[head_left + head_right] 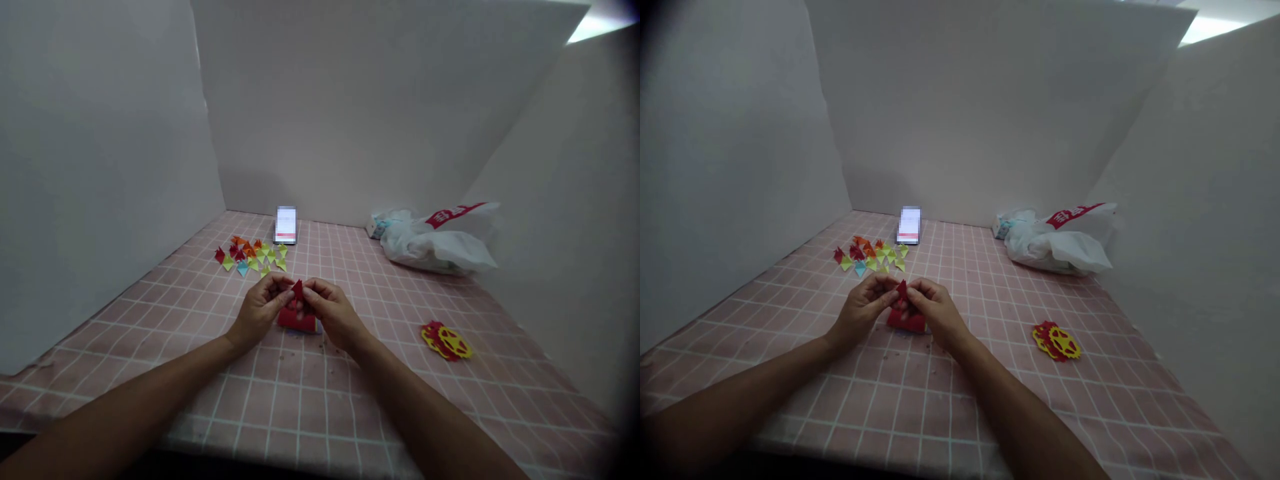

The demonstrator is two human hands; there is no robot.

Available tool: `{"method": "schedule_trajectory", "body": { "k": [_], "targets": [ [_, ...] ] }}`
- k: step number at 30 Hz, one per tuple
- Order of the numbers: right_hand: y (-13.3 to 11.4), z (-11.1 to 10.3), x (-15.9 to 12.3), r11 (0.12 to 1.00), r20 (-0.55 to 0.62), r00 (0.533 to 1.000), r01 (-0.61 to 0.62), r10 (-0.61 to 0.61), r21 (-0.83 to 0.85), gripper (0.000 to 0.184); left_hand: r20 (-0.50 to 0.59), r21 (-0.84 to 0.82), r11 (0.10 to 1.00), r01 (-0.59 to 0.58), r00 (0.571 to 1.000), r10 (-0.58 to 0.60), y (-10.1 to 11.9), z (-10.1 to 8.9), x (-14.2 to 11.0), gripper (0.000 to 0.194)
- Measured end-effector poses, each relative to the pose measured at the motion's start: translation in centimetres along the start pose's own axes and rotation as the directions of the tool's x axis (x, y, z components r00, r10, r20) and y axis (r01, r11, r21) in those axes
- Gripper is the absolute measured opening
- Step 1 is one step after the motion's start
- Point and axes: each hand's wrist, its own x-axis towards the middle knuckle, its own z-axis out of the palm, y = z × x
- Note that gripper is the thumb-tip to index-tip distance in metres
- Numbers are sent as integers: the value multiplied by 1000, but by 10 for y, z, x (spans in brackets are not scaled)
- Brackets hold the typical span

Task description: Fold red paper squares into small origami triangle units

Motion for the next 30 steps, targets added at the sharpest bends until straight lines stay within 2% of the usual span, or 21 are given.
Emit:
{"method": "schedule_trajectory", "body": {
  "k": [3,9,17,20,24,30],
  "targets": [
    [-1,0,-1,999,9,1000,-24,24,22,28,25,-56,998,12,1000,-10,1,2,-1,17],
    [-3,1,-2,999,13,1000,-23,22,27,27,28,-29,999,-23,999,24,5,2,-2,11],
    [-1,1,0,999,-12,1000,25,-26,-39,23,13,20,1000,-18,1000,18,2,-3,-1,8],
    [0,2,0,996,-42,998,39,-42,-79,21,44,13,1000,-27,999,26,0,-3,0,6],
    [2,2,-1,971,-77,990,100,-120,-218,16,85,17,999,-43,996,42,-2,-5,-1,5],
    [4,1,-3,831,-58,958,213,-281,-513,11,72,70,997,-19,997,14,-2,-6,-2,8]
  ]
}}
